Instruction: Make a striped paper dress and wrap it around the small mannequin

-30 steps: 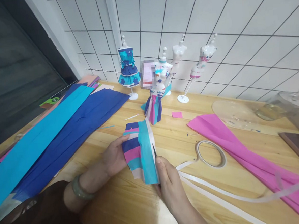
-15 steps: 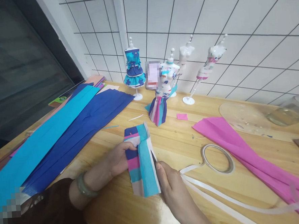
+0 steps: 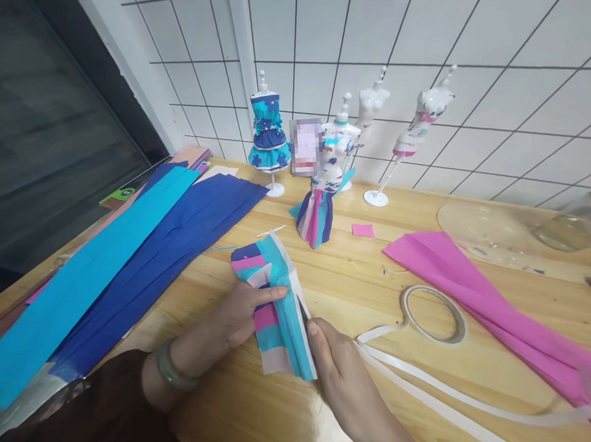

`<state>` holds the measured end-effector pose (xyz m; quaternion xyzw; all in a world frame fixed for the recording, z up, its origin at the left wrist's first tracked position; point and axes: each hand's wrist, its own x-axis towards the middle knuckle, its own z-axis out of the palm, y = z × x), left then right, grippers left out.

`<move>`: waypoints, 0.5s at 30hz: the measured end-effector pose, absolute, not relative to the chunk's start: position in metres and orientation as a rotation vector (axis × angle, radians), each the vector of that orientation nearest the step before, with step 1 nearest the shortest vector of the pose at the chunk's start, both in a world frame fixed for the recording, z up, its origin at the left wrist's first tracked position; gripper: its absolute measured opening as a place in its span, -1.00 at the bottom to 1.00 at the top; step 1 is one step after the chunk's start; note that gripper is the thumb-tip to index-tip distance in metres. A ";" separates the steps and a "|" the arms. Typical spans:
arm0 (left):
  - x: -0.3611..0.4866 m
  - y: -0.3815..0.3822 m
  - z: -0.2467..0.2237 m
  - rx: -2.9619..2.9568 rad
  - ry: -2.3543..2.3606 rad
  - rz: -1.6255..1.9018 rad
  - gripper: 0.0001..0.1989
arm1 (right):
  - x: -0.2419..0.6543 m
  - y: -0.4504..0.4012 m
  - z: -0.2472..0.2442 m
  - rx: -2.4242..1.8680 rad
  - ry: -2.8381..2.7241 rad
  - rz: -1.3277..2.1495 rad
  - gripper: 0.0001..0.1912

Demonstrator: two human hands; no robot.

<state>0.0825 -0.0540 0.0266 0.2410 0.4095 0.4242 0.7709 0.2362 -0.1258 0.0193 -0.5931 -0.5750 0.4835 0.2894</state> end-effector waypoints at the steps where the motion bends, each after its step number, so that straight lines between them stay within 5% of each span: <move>1: 0.083 -0.054 0.026 0.521 0.893 0.924 -0.68 | 0.236 -0.126 0.020 -1.575 -1.525 1.300 -0.55; 15: 0.082 -0.054 0.021 0.561 0.886 0.950 -0.72 | 0.231 -0.129 0.021 -1.546 -1.400 1.362 -0.52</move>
